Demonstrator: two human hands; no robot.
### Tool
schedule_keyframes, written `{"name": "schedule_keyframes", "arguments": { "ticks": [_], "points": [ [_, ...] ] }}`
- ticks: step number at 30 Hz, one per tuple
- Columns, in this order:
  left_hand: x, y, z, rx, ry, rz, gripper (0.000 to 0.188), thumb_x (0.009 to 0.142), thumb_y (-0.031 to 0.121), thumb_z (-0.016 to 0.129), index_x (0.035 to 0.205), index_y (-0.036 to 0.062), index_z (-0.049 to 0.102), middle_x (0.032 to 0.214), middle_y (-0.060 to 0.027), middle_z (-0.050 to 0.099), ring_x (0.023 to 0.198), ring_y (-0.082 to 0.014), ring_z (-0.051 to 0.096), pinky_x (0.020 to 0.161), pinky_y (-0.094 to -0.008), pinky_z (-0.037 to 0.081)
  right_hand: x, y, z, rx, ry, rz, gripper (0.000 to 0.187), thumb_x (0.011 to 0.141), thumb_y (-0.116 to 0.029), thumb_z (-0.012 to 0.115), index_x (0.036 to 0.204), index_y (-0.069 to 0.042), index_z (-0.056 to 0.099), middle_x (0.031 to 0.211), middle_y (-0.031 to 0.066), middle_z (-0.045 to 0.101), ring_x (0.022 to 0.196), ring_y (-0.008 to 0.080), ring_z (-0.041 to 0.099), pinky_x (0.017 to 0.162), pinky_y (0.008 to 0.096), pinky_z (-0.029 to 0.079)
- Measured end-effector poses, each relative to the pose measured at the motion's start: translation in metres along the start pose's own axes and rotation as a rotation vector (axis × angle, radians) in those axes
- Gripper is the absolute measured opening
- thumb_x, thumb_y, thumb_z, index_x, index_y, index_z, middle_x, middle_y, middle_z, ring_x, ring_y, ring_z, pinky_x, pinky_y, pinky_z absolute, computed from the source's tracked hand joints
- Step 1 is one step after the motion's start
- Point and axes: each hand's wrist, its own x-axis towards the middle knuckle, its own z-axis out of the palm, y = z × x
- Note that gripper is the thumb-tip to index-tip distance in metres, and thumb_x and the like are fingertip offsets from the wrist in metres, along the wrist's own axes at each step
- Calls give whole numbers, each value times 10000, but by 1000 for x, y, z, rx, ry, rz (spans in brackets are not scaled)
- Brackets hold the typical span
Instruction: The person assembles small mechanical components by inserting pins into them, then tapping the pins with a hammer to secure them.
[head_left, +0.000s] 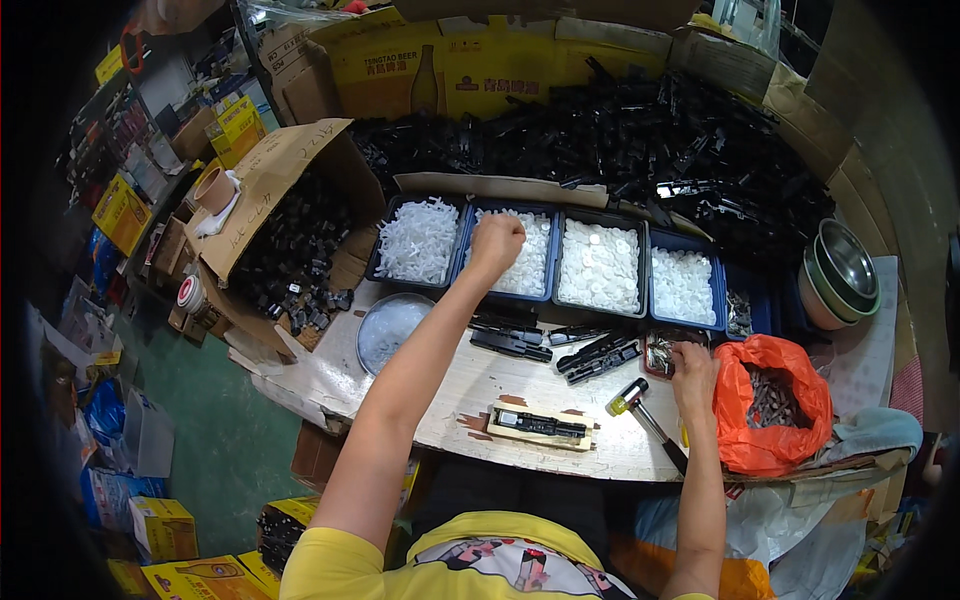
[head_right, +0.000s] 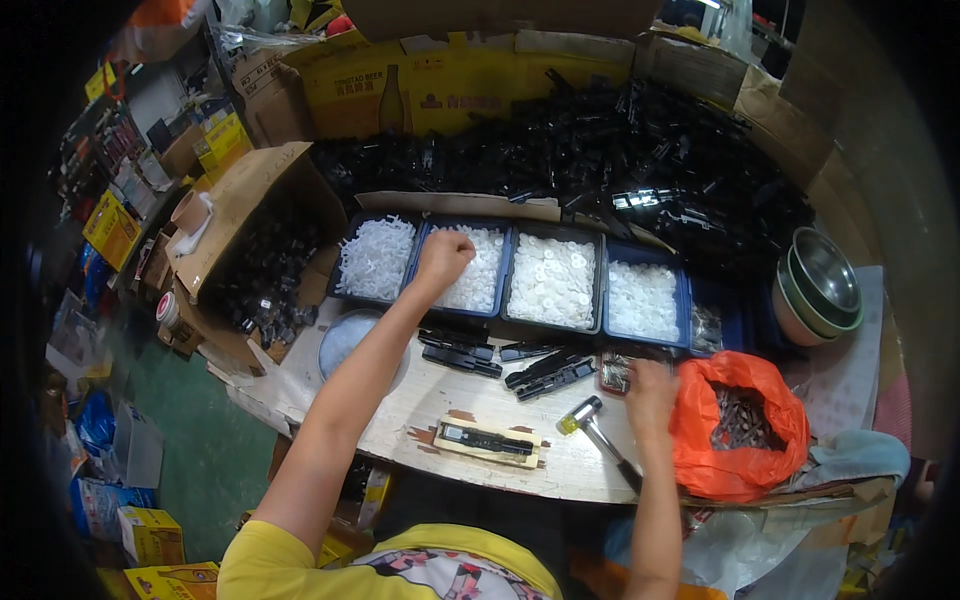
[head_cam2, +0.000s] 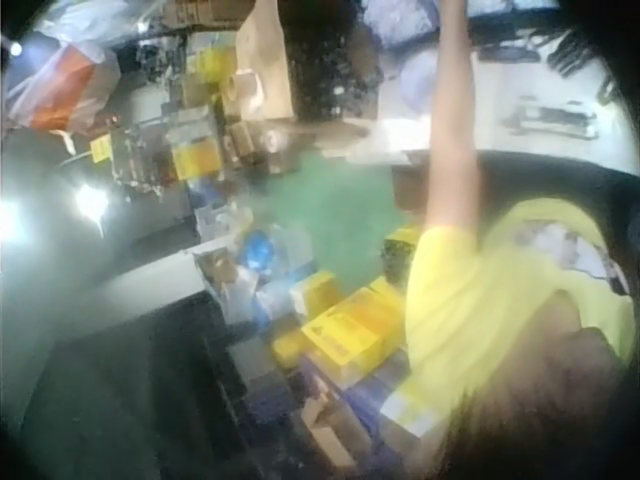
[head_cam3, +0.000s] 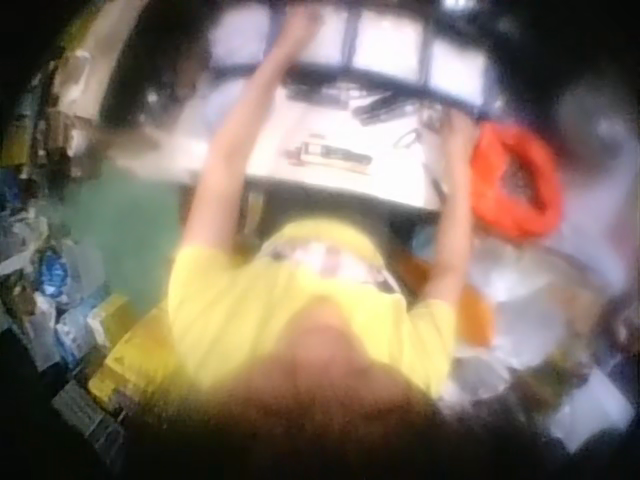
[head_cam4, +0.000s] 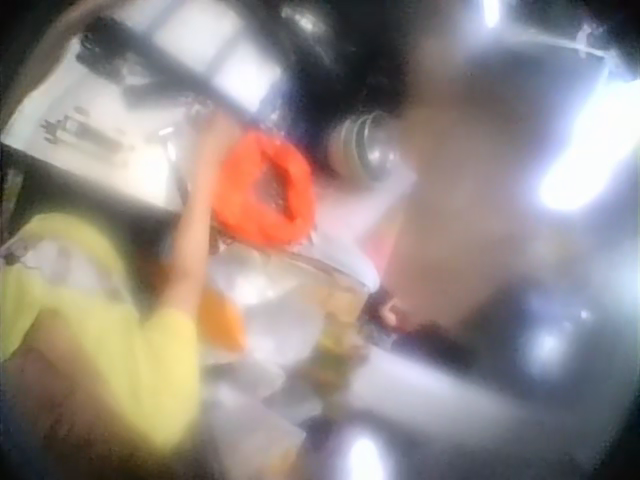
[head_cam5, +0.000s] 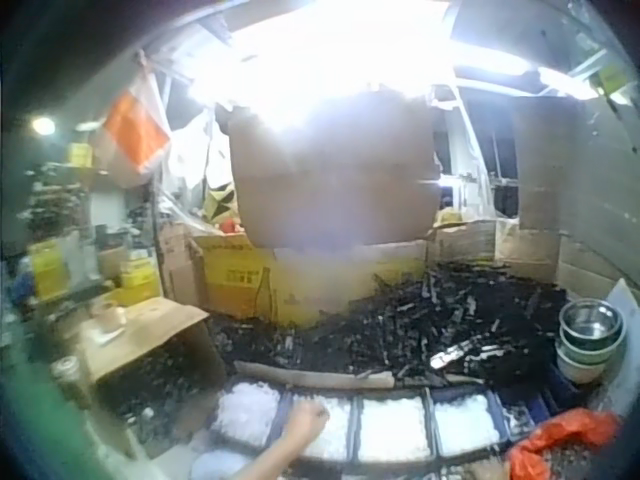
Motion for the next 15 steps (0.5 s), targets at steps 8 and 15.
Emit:
{"name": "schedule_keyframes", "arguments": {
  "ticks": [8, 15],
  "points": [
    [-15, 6, -37, -864, 142, -376, 90, 743, -14, 619, 828, -18, 649, 688, -51, 622, 626, -136, 602, 529, -242, 476, -6, 1, 2, 227, 98, 31, 75, 757, 0, 561, 826, -21, 582, 762, 102, 586, 749, 229, 554, 640, 335, 409],
    [-109, 49, -55, -1569, -201, -540, 202, 780, -20, 597, 976, -53, 561, 834, -124, 601, 726, -218, 614, 658, -337, 538, -10, -73, -32, 795, -22, 35, 35, 773, 33, 553, 797, 8, 546, 797, 39, 495, 721, 127, 488, 631, 223, 392]
  ]
}}
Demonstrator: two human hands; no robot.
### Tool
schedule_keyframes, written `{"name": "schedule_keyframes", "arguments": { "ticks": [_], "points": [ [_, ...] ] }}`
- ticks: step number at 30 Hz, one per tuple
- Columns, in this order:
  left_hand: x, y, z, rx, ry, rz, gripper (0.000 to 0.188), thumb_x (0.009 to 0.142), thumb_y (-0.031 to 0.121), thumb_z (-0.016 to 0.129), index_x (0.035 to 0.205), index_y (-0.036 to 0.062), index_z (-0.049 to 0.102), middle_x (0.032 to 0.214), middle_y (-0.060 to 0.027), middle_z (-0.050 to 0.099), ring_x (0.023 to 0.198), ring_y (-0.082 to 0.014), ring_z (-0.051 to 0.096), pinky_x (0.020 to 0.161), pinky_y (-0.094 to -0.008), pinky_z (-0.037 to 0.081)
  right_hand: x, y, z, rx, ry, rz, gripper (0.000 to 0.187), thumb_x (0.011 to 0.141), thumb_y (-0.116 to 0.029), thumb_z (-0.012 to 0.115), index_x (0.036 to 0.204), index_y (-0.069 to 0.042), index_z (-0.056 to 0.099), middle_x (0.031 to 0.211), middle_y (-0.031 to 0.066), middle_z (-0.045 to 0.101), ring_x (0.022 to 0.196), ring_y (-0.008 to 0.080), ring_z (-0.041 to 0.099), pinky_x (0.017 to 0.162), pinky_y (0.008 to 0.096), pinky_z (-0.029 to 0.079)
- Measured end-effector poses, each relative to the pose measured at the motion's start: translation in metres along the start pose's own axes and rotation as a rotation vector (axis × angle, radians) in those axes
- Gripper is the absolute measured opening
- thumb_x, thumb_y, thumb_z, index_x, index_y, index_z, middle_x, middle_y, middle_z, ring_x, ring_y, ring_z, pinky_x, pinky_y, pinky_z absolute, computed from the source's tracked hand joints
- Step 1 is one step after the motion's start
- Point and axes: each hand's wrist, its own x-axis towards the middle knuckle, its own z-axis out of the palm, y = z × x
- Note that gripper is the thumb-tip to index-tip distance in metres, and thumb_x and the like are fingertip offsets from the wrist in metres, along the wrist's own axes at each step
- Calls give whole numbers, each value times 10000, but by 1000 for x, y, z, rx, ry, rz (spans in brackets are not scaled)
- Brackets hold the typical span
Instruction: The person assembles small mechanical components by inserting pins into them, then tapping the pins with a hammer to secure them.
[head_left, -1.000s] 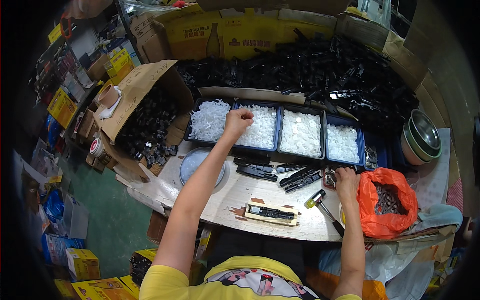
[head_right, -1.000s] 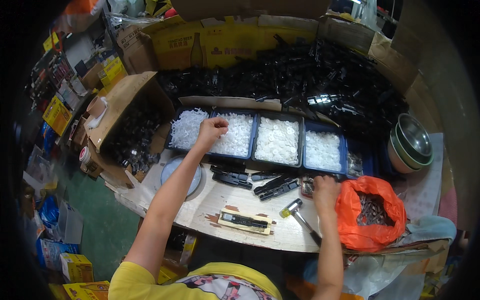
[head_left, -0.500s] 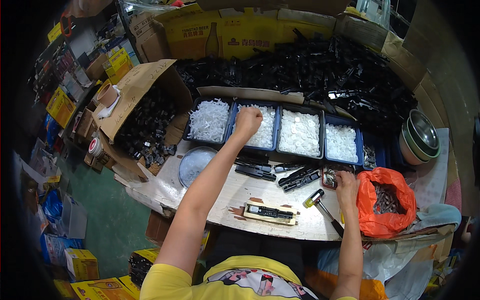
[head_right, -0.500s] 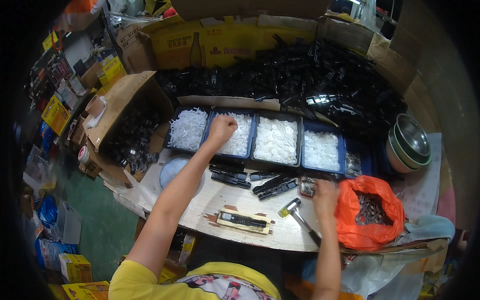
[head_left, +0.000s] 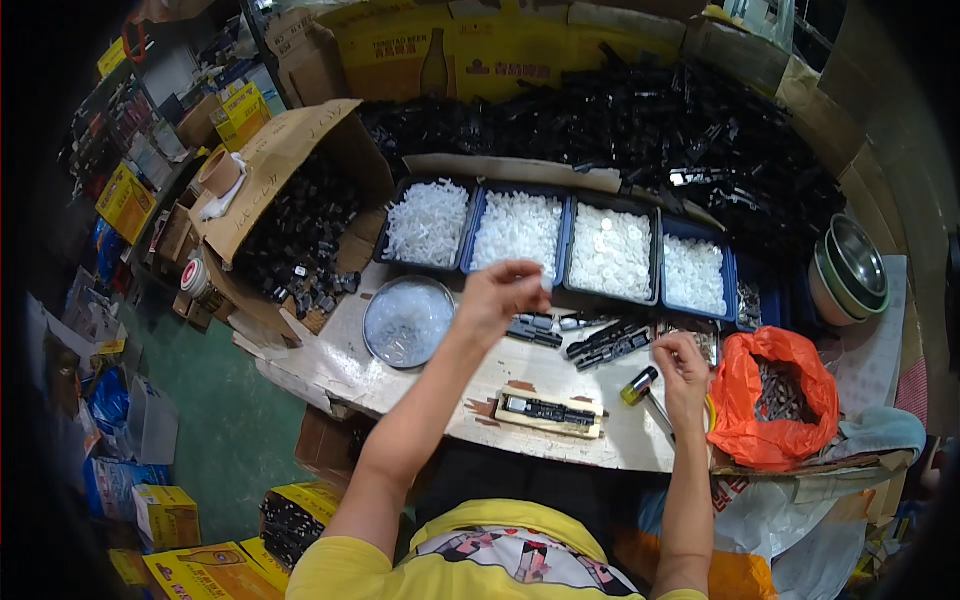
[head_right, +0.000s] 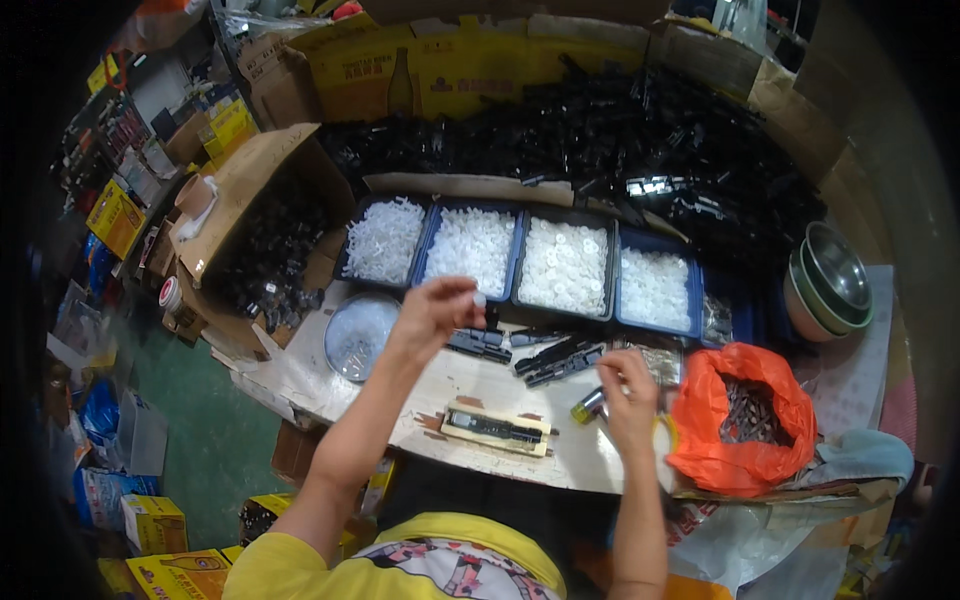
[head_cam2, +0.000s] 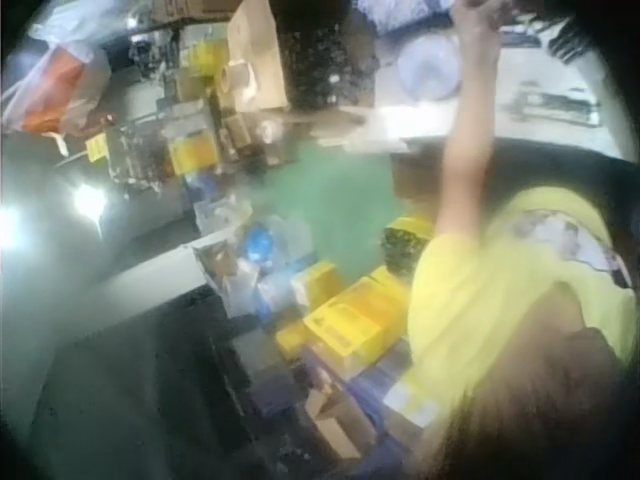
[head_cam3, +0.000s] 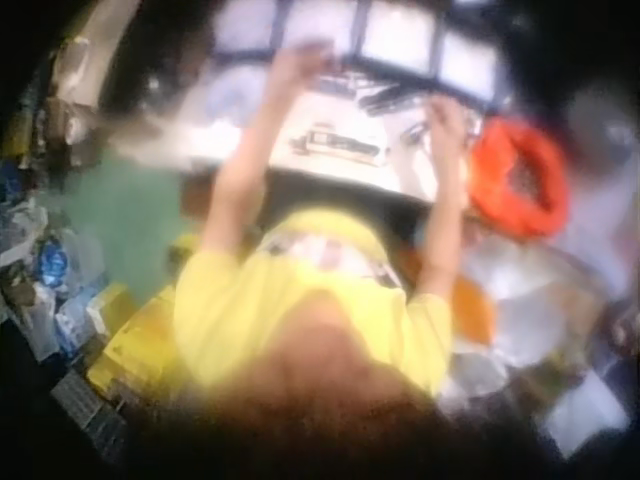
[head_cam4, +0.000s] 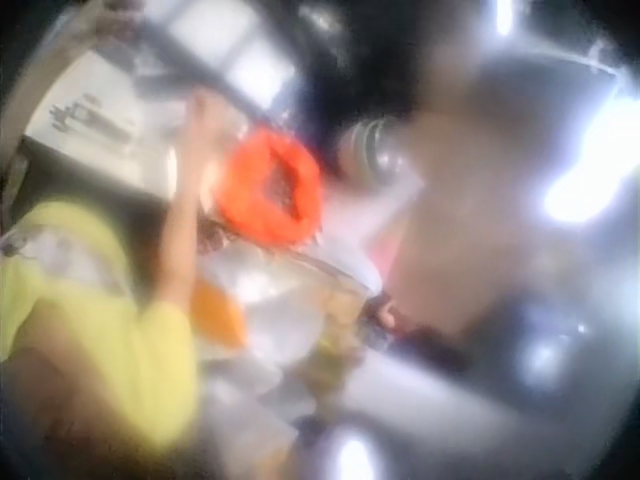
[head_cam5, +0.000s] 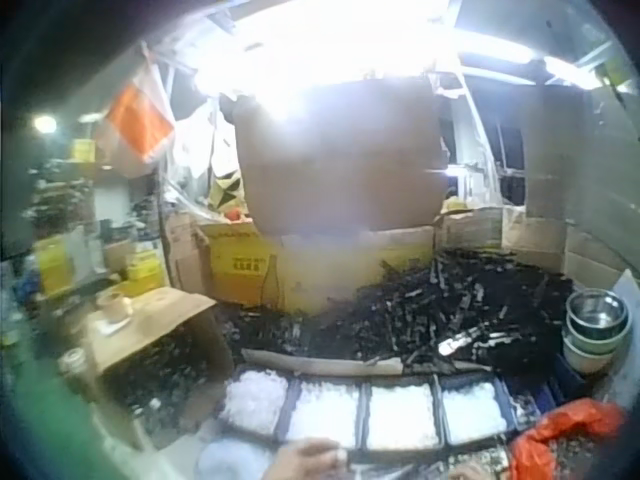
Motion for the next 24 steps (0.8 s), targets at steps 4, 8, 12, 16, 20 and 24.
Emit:
{"name": "schedule_keyframes", "arguments": {
  "ticks": [4, 8, 12, 16, 20, 24],
  "points": [
    [-56, -40, -1, -303, -138, -146, 170, 780, -39, 589, 949, -18, 589, 848, -103, 602, 762, -226, 622, 681, -356, 538, -9, -39, 35, 83, -124, -130, 50, 771, 45, 555, 808, 12, 548, 803, 62, 517, 725, 142, 493, 637, 234, 394],
    [-73, -49, 1, -346, -145, -192, 169, 783, -33, 591, 951, -15, 588, 852, -109, 603, 771, -213, 622, 685, -349, 541, -15, -45, 57, 56, -158, -248, 68, 754, 40, 578, 806, 11, 545, 786, 86, 525, 722, 198, 505, 630, 276, 408],
    [-79, -53, 2, -336, -152, -187, 163, 790, -23, 590, 952, -20, 582, 845, -115, 601, 766, -202, 620, 687, -330, 540, -17, -49, 63, -24, -142, -327, 85, 748, 22, 590, 811, -8, 542, 780, 86, 525, 741, 228, 504, 660, 304, 395],
    [-84, -54, 3, -320, -154, -187, 162, 792, -17, 589, 954, -21, 582, 840, -114, 604, 767, -193, 615, 689, -325, 537, -17, -52, 65, -88, -143, -364, 106, 731, 10, 604, 808, -23, 539, 777, 81, 527, 738, 235, 496, 666, 316, 363],
    [-88, -55, 2, -333, -142, -187, 160, 792, -15, 589, 952, -22, 583, 833, -113, 607, 770, -188, 613, 689, -324, 536, -18, -57, 65, -211, -130, -455, 135, 684, 5, 613, 785, -52, 544, 767, 50, 523, 721, 220, 483, 644, 320, 310],
    [-89, -55, 1, -332, -101, -198, 158, 789, -17, 590, 947, -23, 586, 830, -116, 609, 768, -187, 612, 689, -327, 536, -19, -53, 69, -230, -123, -481, 148, 671, 9, 614, 784, -54, 541, 763, 47, 518, 718, 214, 481, 653, 322, 303]
  ]
}}
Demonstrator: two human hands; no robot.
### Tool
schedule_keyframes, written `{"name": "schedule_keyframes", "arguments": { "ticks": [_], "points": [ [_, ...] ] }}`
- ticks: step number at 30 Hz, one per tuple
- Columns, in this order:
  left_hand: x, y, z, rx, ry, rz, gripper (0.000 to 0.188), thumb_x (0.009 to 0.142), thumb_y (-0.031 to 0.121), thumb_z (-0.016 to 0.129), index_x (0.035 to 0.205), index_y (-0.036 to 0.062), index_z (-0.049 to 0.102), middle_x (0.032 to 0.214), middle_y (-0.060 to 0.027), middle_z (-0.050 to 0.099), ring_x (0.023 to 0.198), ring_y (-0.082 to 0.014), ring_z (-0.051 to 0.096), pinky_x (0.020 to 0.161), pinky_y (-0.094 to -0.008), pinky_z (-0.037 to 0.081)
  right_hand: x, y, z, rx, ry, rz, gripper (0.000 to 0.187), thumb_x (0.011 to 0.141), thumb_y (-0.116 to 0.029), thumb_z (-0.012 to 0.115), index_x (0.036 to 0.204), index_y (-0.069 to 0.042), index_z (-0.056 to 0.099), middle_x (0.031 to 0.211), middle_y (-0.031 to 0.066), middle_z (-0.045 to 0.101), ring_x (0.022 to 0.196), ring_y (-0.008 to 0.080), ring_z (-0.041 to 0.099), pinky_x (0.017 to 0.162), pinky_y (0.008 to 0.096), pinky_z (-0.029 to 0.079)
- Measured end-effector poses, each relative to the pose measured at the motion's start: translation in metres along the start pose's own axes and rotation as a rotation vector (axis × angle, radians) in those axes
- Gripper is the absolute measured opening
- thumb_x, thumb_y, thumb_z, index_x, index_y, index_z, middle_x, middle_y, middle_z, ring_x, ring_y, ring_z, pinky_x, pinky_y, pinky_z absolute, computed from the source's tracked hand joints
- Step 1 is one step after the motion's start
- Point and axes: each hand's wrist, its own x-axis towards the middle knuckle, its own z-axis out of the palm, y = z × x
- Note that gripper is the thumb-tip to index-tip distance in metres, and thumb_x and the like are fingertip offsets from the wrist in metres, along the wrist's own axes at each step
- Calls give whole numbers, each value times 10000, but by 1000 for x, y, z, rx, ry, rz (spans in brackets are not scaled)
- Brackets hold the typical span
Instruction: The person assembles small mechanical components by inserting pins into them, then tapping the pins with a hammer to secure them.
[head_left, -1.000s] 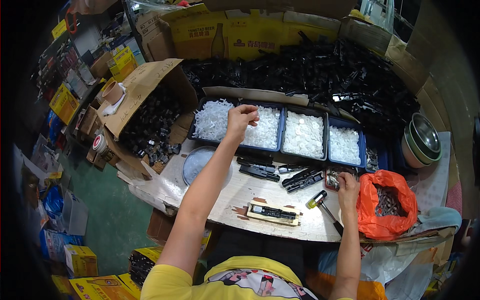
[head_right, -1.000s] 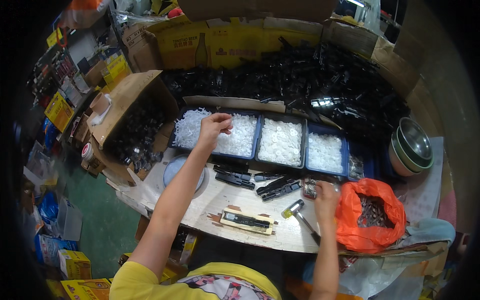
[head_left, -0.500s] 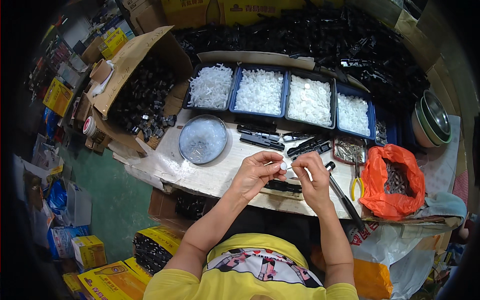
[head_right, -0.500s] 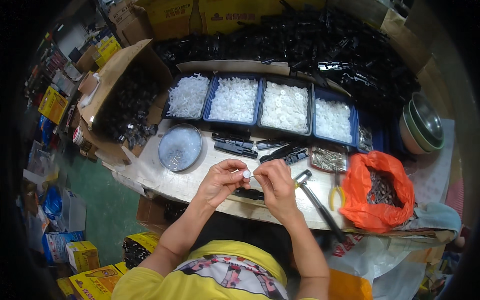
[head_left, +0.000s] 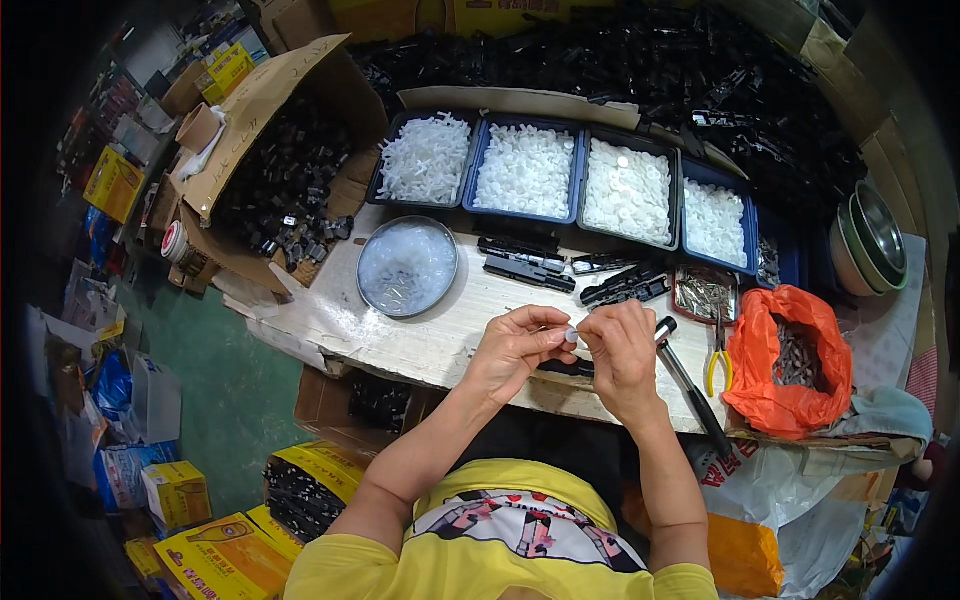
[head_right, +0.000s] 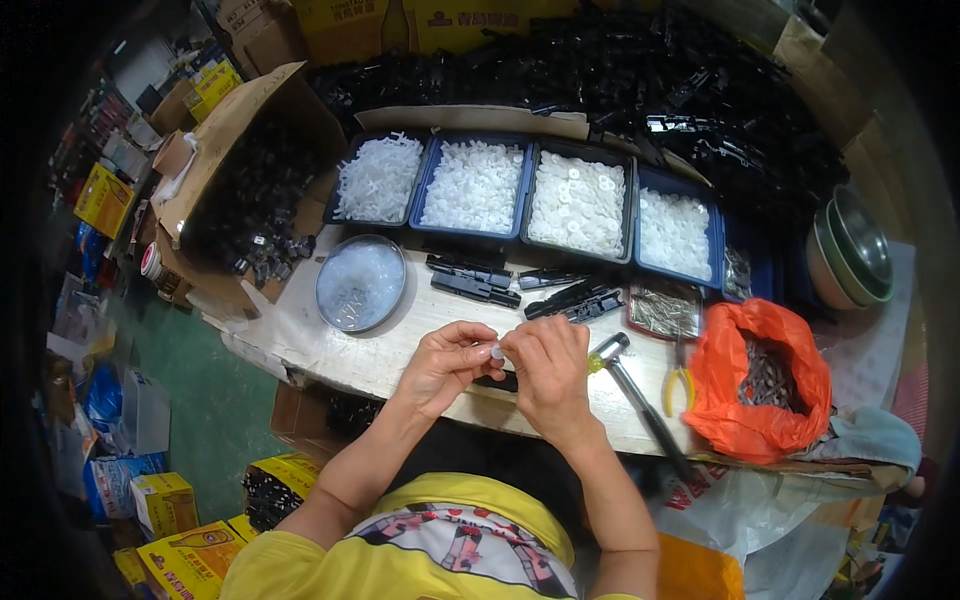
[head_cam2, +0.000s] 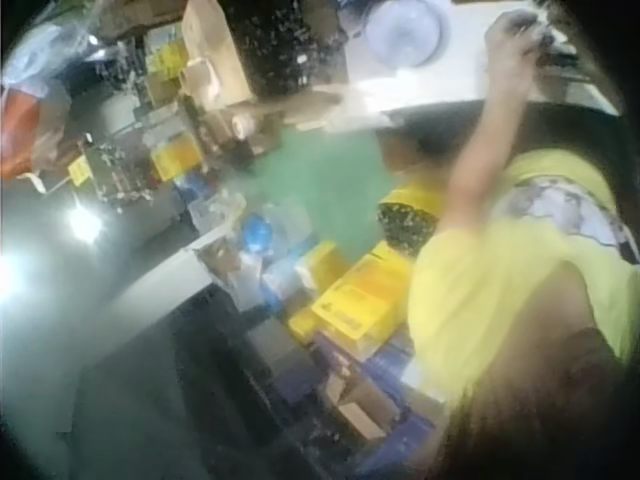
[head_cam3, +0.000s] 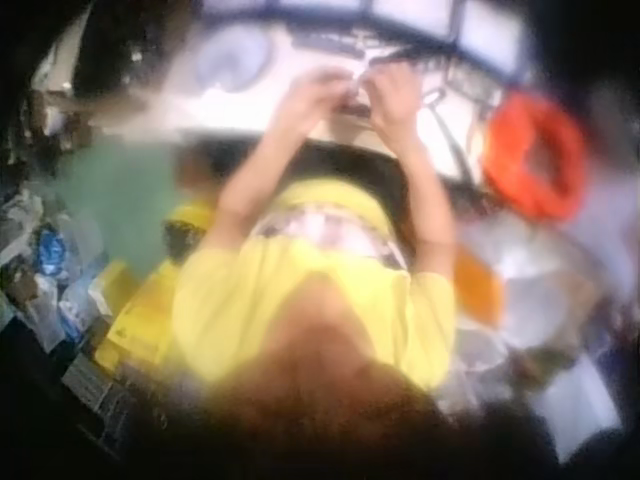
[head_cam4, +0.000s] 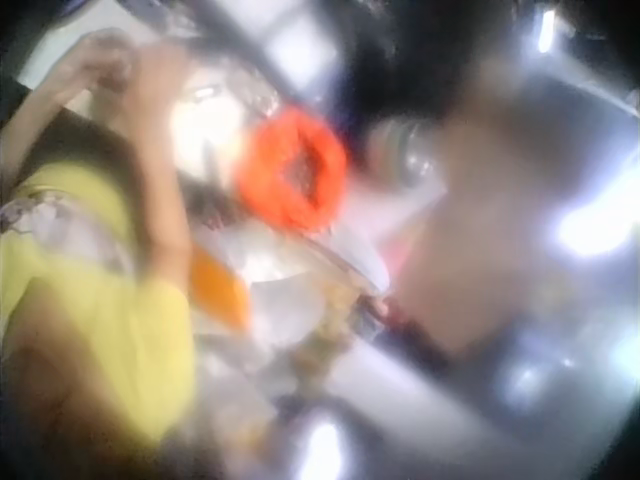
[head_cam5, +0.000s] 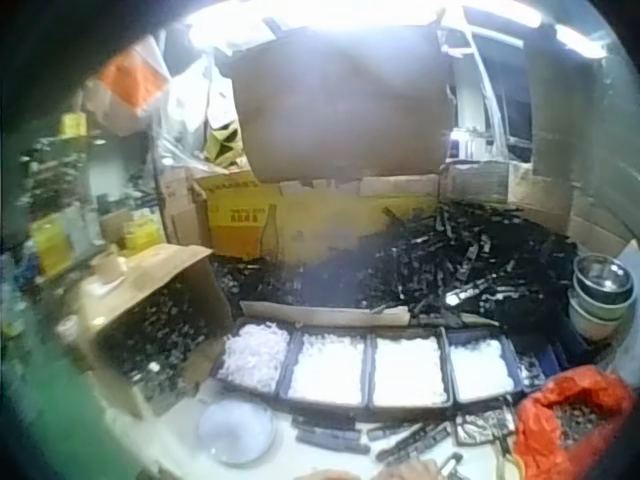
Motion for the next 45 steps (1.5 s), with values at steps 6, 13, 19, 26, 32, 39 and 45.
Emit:
{"name": "schedule_keyframes", "arguments": {
  "ticks": [6, 13, 19, 26, 32, 39, 45],
  "points": [
    [-3, 0, 2, 1, 33, 14, 152, 787, -18, 591, 938, -26, 590, 826, -116, 611, 762, -188, 611, 691, -324, 533, -2, -2, -1, -19, 20, 1, 152, 670, 13, 610, 788, -54, 540, 761, 49, 518, 709, 212, 481, 651, 321, 302],
    [-4, -2, 0, -5, 32, 14, 156, 789, -17, 590, 944, -27, 590, 826, -116, 612, 764, -188, 612, 703, -322, 531, -3, -1, 1, -4, -18, 9, 158, 666, 12, 608, 793, -56, 543, 767, 46, 527, 714, 210, 484, 652, 321, 303],
    [-9, -2, 1, 120, 12, 23, 194, 794, -18, 588, 988, -30, 581, 850, -105, 603, 734, -169, 616, 673, -290, 537, -5, -2, 4, 35, -81, 41, 123, 700, 10, 619, 793, -38, 555, 769, 60, 539, 717, 220, 499, 653, 313, 332],
    [-19, -14, -2, 320, 21, 135, 239, 819, 4, 576, 1057, -22, 568, 817, -63, 574, 697, -124, 598, 635, -233, 516, -18, 3, 12, 288, -37, 246, 125, 707, 20, 640, 807, -11, 572, 774, 80, 535, 723, 208, 519, 647, 287, 393],
    [-21, -19, -2, 311, 35, 160, 242, 832, 13, 563, 1072, -21, 566, 812, -45, 554, 668, -105, 580, 618, -212, 500, -21, -1, 17, 269, -47, 212, 112, 711, -13, 628, 799, -38, 564, 769, 62, 534, 744, 224, 498, 670, 311, 340],
    [-21, -22, -3, 895, 75, 515, 193, 831, 34, 569, 1012, -21, 603, 753, -49, 547, 630, -88, 543, 566, -202, 450, -26, 2, 18, 201, -72, 191, 102, 730, -12, 610, 778, -29, 521, 752, 73, 505, 715, 230, 467, 656, 317, 335],
    [-17, -10, -20, 1136, 161, 550, 176, 782, 15, 604, 955, -11, 621, 740, -70, 536, 590, -130, 505, 529, -245, 404, -40, 8, 19, -14, -257, 188, 95, 723, -35, 604, 759, -58, 519, 729, 35, 481, 742, 213, 436, 685, 323, 277]
  ]
}}
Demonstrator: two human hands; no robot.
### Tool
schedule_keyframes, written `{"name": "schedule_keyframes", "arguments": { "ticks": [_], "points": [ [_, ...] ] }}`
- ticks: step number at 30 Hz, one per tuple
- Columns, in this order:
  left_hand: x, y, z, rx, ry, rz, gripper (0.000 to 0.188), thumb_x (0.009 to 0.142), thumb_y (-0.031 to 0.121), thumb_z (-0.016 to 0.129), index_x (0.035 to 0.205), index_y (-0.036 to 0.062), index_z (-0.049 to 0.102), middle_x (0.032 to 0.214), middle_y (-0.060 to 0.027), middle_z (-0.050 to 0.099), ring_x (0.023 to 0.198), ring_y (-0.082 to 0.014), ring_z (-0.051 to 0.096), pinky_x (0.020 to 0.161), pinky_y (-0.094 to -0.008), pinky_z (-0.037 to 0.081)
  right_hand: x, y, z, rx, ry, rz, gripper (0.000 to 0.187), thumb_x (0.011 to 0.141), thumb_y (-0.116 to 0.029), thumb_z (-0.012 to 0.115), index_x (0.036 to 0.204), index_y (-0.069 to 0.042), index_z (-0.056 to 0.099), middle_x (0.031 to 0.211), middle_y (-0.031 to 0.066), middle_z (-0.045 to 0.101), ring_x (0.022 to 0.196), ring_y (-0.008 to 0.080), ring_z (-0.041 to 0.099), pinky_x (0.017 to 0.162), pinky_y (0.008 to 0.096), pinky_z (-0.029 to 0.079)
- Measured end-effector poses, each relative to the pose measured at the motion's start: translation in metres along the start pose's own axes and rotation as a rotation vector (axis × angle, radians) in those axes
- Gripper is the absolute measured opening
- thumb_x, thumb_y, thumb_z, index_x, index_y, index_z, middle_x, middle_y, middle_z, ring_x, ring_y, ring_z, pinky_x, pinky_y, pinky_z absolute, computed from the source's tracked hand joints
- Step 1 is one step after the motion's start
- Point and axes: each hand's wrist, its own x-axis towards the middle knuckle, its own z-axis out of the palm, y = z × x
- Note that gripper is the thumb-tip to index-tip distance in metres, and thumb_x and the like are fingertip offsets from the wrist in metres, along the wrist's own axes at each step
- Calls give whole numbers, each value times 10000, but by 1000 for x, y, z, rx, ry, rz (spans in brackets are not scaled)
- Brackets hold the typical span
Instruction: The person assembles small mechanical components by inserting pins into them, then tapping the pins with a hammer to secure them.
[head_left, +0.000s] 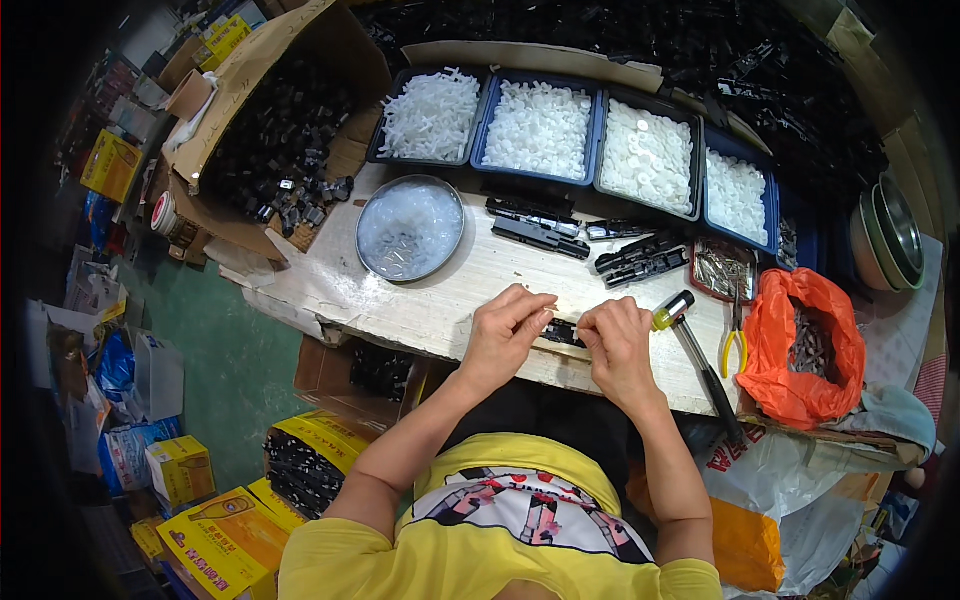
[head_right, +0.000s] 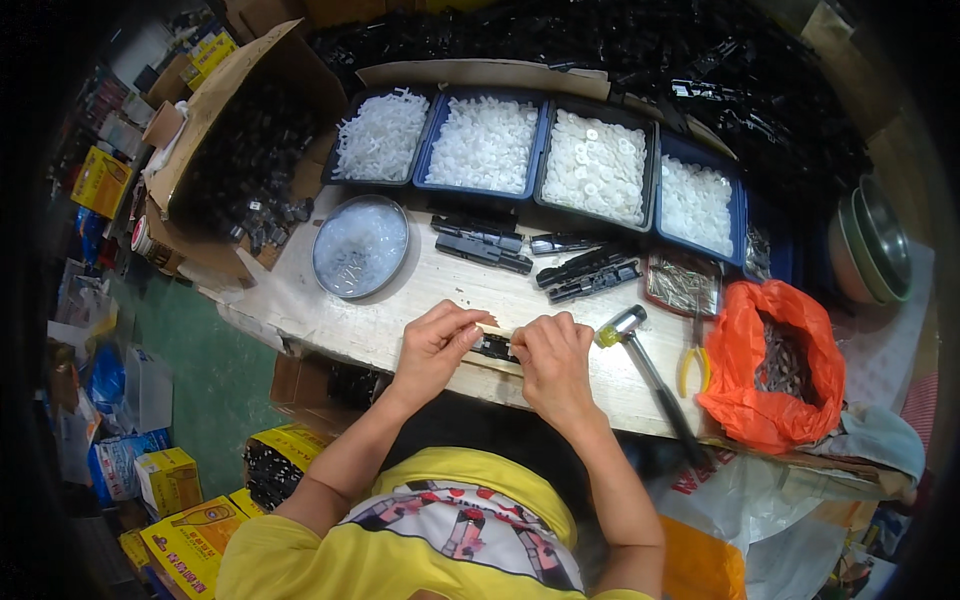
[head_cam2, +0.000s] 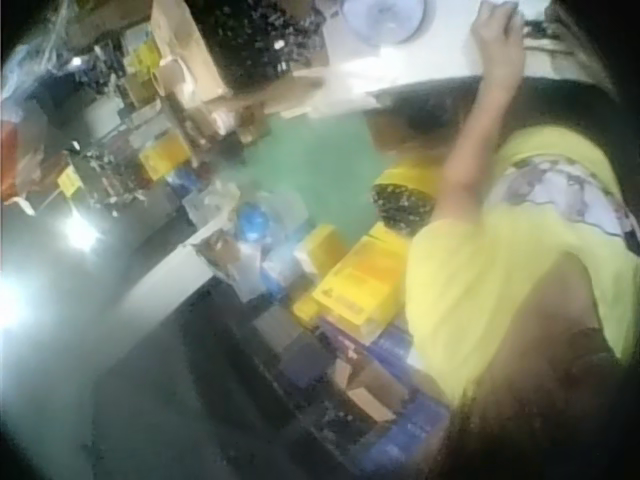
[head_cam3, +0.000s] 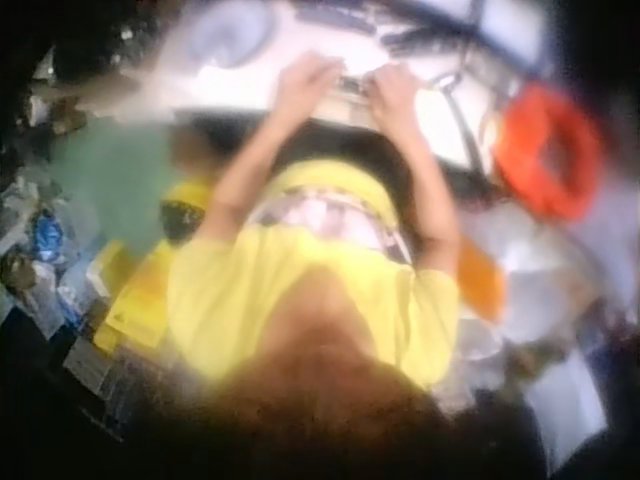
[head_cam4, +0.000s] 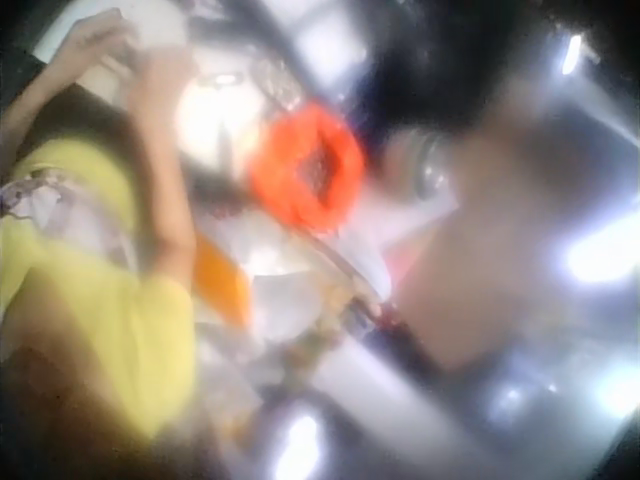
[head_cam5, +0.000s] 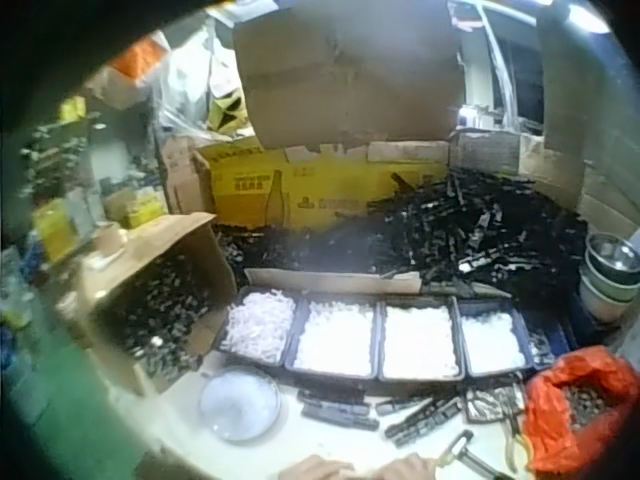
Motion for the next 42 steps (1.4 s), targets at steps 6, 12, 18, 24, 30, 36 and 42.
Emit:
{"name": "schedule_keyframes", "arguments": {
  "ticks": [6, 12, 18, 24, 30, 36, 42],
  "points": [
    [3, -2, -4, 72, -83, -80, 167, 769, -7, 603, 934, 2, 626, 717, -57, 511, 592, -123, 496, 535, -233, 401, 4, -4, 15, -51, -4, -53, 141, 689, -7, 595, 785, -72, 514, 760, 42, 467, 774, 221, 430, 707, 356, 277],
    [4, -4, -7, 60, -138, -129, 228, 748, -58, 593, 946, 40, 647, 702, -5, 468, 589, -62, 421, 539, -196, 365, 5, -10, 21, -116, -38, -85, 144, 688, 15, 579, 780, -70, 508, 758, 40, 469, 773, 227, 435, 715, 350, 279],
    [5, -3, -9, 85, -179, -130, 154, 738, -42, 606, 883, 4, 631, 718, -70, 518, 606, -154, 526, 540, -261, 423, 4, -3, 20, -66, -47, -54, 172, 653, 13, 581, 789, -70, 517, 763, 50, 468, 788, 227, 427, 709, 376, 283],
    [11, 1, -6, 202, -257, -70, 187, 725, -45, 618, 901, 18, 623, 722, -41, 498, 616, -121, 518, 547, -243, 420, 5, -6, 15, -200, -80, -72, 120, 696, -16, 591, 786, -68, 531, 780, 49, 478, 819, 226, 439, 739, 378, 291],
    [45, 17, 0, 686, -516, 51, 208, 669, 76, 674, 856, 16, 607, 789, -130, 584, 711, -278, 590, 631, -378, 461, 7, 24, -18, -98, 99, 53, 102, 708, -23, 616, 774, -72, 555, 755, 42, 515, 775, 223, 483, 716, 343, 297],
    [127, 15, 35, 536, -442, 102, 148, 678, 135, 675, 777, 31, 639, 686, -137, 594, 689, -290, 587, 604, -379, 437, -2, 89, -73, -556, 169, 313, 70, 735, -87, 598, 805, -85, 607, 807, 62, 565, 848, 236, 501, 739, 415, 326],
    [198, 6, 95, 881, -344, 236, 83, 639, 26, 571, 695, -17, 613, 708, -198, 597, 707, -373, 587, 631, -434, 471, 3, 119, -81, -751, 59, 467, 96, 724, -92, 589, 809, -72, 626, 851, 80, 593, 886, 255, 508, 752, 440, 338]
  ]
}}
